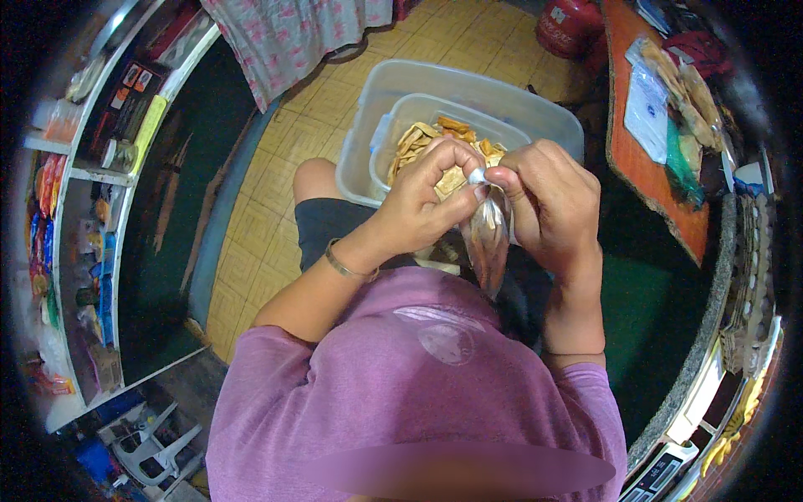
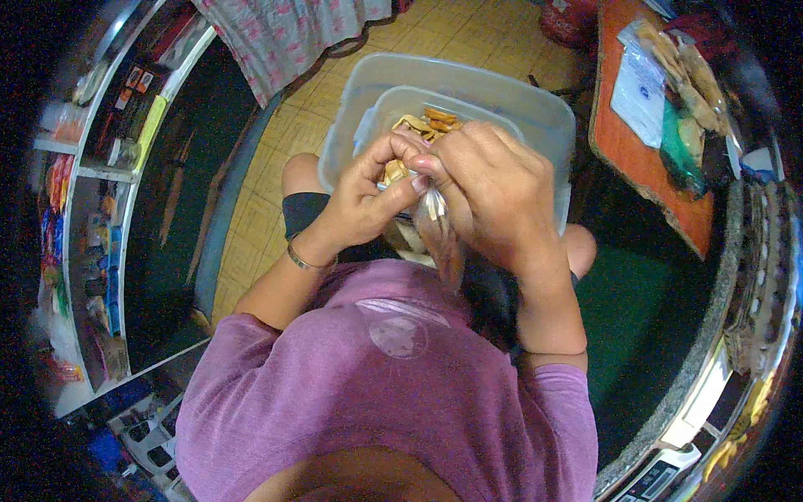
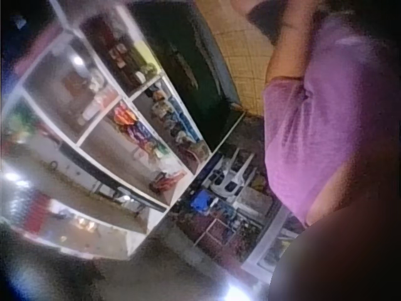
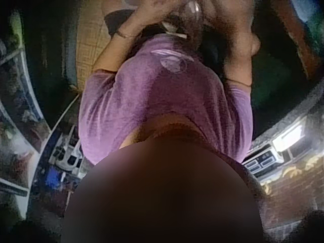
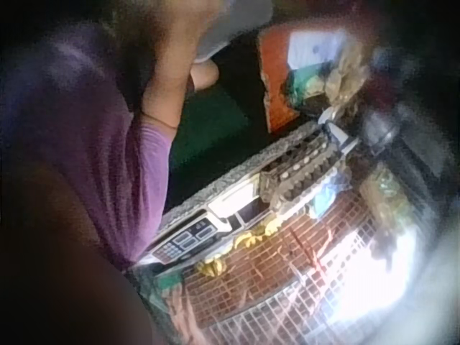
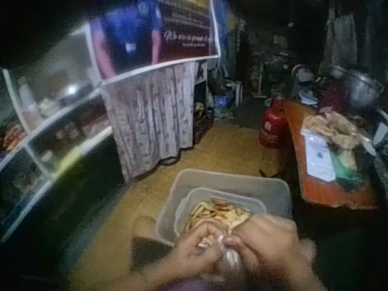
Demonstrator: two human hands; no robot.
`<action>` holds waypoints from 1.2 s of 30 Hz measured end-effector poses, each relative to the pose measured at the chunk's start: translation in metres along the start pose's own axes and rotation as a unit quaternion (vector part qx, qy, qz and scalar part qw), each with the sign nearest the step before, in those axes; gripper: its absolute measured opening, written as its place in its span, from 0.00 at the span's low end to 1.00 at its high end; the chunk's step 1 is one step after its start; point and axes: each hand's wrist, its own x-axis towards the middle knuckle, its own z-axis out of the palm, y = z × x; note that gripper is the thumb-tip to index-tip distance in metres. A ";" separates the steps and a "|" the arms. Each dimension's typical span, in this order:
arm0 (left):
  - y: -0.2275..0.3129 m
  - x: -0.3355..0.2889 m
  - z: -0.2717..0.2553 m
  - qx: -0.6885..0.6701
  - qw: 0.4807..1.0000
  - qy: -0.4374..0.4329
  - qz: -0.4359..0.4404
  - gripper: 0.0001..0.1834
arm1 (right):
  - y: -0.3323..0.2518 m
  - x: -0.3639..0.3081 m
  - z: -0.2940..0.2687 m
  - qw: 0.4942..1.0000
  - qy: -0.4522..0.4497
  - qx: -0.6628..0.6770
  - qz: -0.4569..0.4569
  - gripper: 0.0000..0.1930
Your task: The person sits on the floor and packs flat, rectangular snack pieces from a large plastic bin into small clear plastic bags. They open each bag, fill it with snacks, and tie the bag closed before placing it on a nearby table.
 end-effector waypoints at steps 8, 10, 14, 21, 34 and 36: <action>0.028 0.004 0.000 -0.054 0.996 -0.003 -0.067 0.05 | 0.015 -0.008 -0.003 0.712 0.047 0.661 0.231 0.18; 0.031 0.005 0.002 -0.054 0.998 0.014 -0.044 0.08 | 0.020 -0.009 0.000 0.750 0.029 0.612 0.248 0.21; 0.032 0.008 0.000 -0.012 1.000 0.011 0.006 0.10 | 0.016 -0.019 0.012 0.885 0.012 0.410 0.221 0.14; 0.042 0.013 -0.013 0.102 0.987 -0.093 0.084 0.09 | 0.014 -0.021 -0.001 0.933 0.008 0.331 0.139 0.12; 0.063 0.015 -0.013 0.321 0.933 -0.089 0.138 0.11 | 0.017 -0.008 -0.015 0.963 -0.094 0.243 0.066 0.11; 0.058 0.014 -0.011 0.287 0.946 -0.047 0.145 0.11 | 0.013 -0.009 -0.012 0.971 -0.052 0.224 0.065 0.12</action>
